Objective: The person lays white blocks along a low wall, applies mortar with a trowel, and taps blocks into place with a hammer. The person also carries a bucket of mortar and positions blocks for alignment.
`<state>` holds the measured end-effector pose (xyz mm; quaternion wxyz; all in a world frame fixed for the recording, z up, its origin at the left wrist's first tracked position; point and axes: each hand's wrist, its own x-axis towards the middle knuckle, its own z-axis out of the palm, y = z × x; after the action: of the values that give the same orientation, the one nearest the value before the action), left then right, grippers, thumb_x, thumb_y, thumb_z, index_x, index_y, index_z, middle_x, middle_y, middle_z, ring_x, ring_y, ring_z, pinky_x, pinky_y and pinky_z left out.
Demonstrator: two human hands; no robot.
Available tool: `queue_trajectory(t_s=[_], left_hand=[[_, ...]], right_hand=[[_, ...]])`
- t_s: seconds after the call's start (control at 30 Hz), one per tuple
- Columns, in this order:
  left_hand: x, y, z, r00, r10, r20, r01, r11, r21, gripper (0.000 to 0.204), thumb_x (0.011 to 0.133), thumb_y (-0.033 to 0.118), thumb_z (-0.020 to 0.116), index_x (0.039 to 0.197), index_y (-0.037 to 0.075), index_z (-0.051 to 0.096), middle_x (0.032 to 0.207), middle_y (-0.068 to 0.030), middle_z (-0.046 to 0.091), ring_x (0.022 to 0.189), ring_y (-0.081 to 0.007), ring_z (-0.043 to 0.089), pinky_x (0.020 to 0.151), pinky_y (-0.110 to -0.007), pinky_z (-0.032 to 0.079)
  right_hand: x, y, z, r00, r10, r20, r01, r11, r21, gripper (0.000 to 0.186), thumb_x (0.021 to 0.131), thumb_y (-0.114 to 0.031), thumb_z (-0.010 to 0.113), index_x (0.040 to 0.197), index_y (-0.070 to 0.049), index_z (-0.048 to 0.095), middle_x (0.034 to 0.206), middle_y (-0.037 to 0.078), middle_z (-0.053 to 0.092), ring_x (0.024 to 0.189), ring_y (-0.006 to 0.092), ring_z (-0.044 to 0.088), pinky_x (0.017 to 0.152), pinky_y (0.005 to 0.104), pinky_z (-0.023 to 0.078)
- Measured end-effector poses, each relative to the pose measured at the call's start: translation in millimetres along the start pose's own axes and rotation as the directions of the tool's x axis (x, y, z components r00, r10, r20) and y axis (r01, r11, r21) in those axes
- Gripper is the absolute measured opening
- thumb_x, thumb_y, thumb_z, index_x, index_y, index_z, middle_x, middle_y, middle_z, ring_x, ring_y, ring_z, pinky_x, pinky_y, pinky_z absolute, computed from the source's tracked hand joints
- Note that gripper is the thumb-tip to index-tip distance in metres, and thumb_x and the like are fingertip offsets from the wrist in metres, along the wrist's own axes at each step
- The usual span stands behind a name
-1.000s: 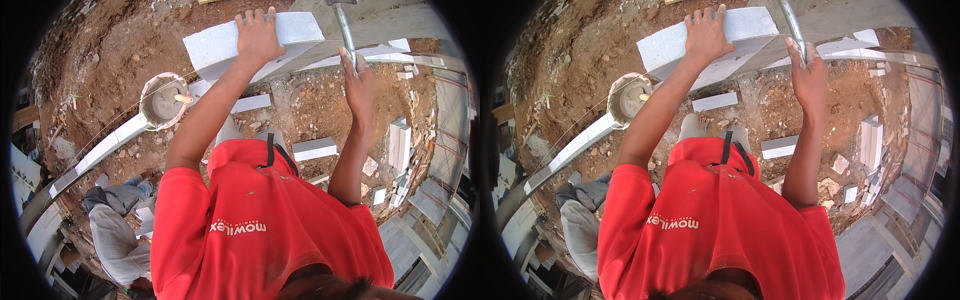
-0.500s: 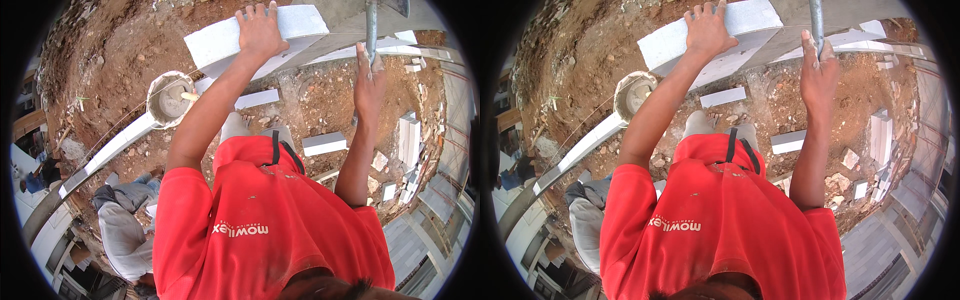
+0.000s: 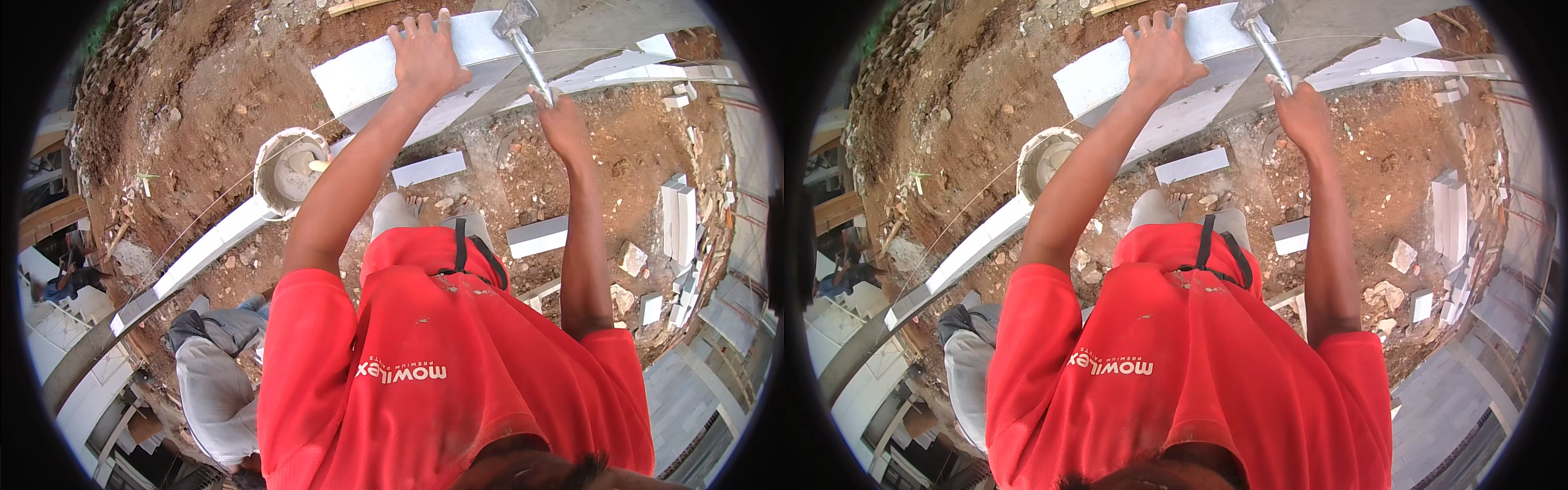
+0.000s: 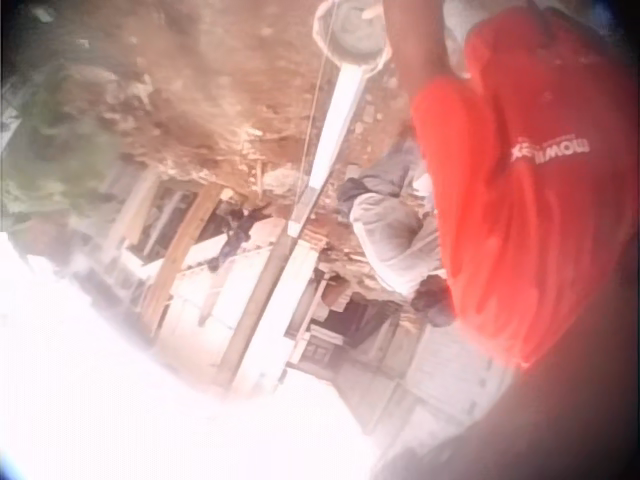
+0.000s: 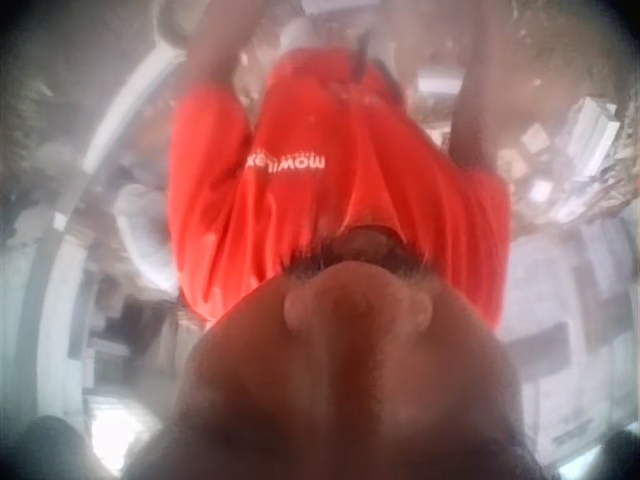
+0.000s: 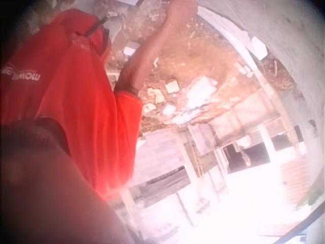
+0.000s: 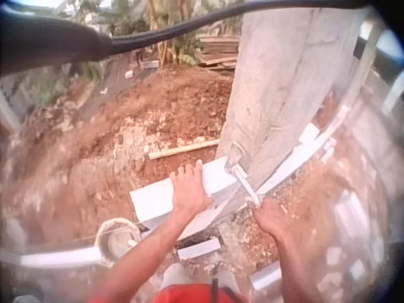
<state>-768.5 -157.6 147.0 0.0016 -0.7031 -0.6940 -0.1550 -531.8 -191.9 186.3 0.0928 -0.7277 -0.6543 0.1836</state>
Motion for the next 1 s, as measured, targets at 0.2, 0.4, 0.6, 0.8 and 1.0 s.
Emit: queue_trajectory(t_s=[0.2,0.4,0.6,0.8,1.0], left_hand=[[-1,7,-23,0.999,0.025,-0.026,-0.026,0.998,-0.065,0.105,0.063,0.034,0.087,0.154,0.004,0.043,0.127,-0.0159,0.057,0.124,-0.0349,0.051,0.109,-0.054,0.036],[-6,4,-14,1.000,0.010,-0.012,-0.010,0.999,-0.047,0.104,0.063,0.034,0.085,0.153,0.004,0.045,0.127,-0.0163,0.057,0.122,-0.0351,0.051,0.108,-0.054,0.036],[3,9,-24,1.000,-0.003,-0.006,0.003,0.996,-0.085,0.103,0.063,0.036,0.086,0.153,0.004,0.045,0.129,-0.0172,0.057,0.123,-0.0352,0.051,0.110,-0.054,0.035],[9,9,-32,0.998,0.000,0.065,0.003,0.999,-0.036,0.107,0.062,0.037,0.088,0.154,0.004,0.044,0.126,-0.0148,0.057,0.121,-0.0334,0.051,0.109,-0.054,0.036],[3,0,3,1.000,-0.022,0.007,0.022,1.000,0.015,0.115,0.064,0.050,0.087,0.159,0.007,0.038,0.142,-0.0184,0.054,0.139,-0.0379,0.046,0.117,-0.062,0.026]], right_hand=[[-21,-18,2,1.000,0.029,-0.007,-0.028,0.987,0.160,0.047,0.104,-0.046,0.059,0.099,0.000,0.067,0.083,0.025,0.070,0.082,0.0392,0.072,0.074,0.0496,0.053],[-44,-46,-32,0.987,0.010,-0.158,0.037,0.956,0.292,0.046,0.105,-0.045,0.059,0.101,0.000,0.067,0.080,0.018,0.071,0.076,0.0268,0.070,0.069,0.0435,0.052],[-32,-38,-21,0.982,-0.030,-0.188,0.088,0.947,0.309,0.044,0.107,-0.042,0.057,0.103,0.001,0.066,0.068,0.010,0.061,0.062,0.0179,0.057,0.059,0.0375,0.045],[-15,-48,-28,0.983,-0.063,-0.174,0.118,0.938,0.326,0.042,0.106,-0.041,0.059,0.105,0.000,0.067,0.063,0.007,0.053,0.055,0.0155,0.047,0.053,0.0373,0.040],[-38,-34,-19,0.989,-0.018,-0.150,0.066,0.943,0.325,0.040,0.106,-0.038,0.061,0.105,0.001,0.067,0.065,0.010,0.057,0.061,0.0192,0.052,0.060,0.0403,0.044]])
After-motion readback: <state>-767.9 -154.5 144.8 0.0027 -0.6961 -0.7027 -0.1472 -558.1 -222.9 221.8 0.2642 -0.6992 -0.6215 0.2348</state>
